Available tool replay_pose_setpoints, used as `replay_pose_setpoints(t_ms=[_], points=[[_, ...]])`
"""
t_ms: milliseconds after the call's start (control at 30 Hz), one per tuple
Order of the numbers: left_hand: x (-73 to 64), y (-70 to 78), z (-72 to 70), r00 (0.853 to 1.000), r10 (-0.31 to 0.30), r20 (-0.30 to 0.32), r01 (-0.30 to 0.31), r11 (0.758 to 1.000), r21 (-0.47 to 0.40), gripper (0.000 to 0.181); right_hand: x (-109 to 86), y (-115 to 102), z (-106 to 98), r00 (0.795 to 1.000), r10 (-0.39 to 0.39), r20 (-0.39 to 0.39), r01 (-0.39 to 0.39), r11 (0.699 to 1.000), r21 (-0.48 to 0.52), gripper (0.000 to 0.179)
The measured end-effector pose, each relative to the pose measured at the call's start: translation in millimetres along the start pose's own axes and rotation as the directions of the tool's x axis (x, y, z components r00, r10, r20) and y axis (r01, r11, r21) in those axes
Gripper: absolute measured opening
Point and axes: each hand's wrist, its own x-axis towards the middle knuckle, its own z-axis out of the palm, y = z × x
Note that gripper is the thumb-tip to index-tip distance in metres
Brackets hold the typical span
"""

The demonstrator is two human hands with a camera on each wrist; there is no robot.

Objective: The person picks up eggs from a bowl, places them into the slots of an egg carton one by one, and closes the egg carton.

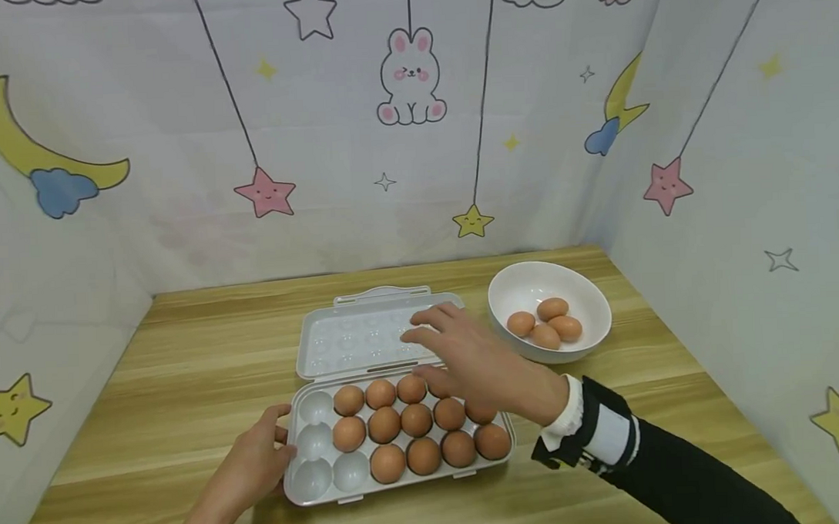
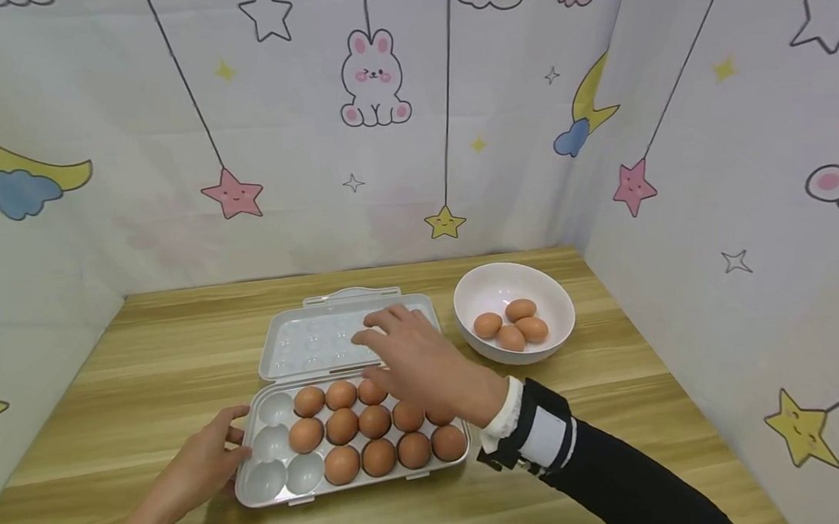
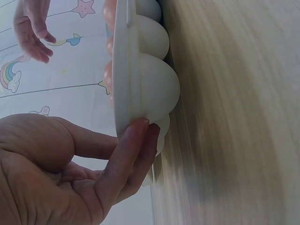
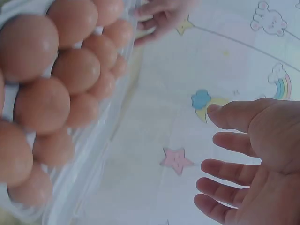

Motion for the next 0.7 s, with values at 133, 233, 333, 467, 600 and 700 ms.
replay_pose_setpoints(t_ms=[133,233,333,467,600,700], points=[[0.1,-0.2,0.4,1.0,0.004,-0.002,-0.004,1.0,0.011,0.057,-9.6,18.4,-16.9,0.997,0.067,-0.024,-0.068,0.996,-0.059,0.044],[0.5,-0.3,0.2,1.0,0.001,0.0,-0.001,1.0,0.019,0.057,-16.5,32.0,-26.5,0.993,0.113,-0.039,-0.116,0.989,-0.095,0.053],[1.2,-0.2,-0.6,1.0,-0.001,0.002,0.001,1.0,0.026,0.057,-24.2,44.6,-34.0,0.985,0.163,-0.049,-0.167,0.981,-0.099,0.06],[1.2,0.4,-1.7,1.0,0.0,0.001,0.0,1.0,0.029,0.057,-34.3,64.7,-36.8,0.977,0.202,-0.062,-0.208,0.972,-0.105,0.061],[0.0,0.8,-1.7,1.0,-0.003,0.0,0.003,1.0,0.016,0.057,-41.7,88.7,-31.8,0.965,0.259,-0.033,-0.261,0.96,-0.103,0.06],[-0.8,1.1,-1.3,1.0,-0.009,0.004,0.009,1.0,0.001,0.057,-47.3,106.8,-24.8,0.947,0.321,0.024,-0.318,0.945,-0.081,0.061]])
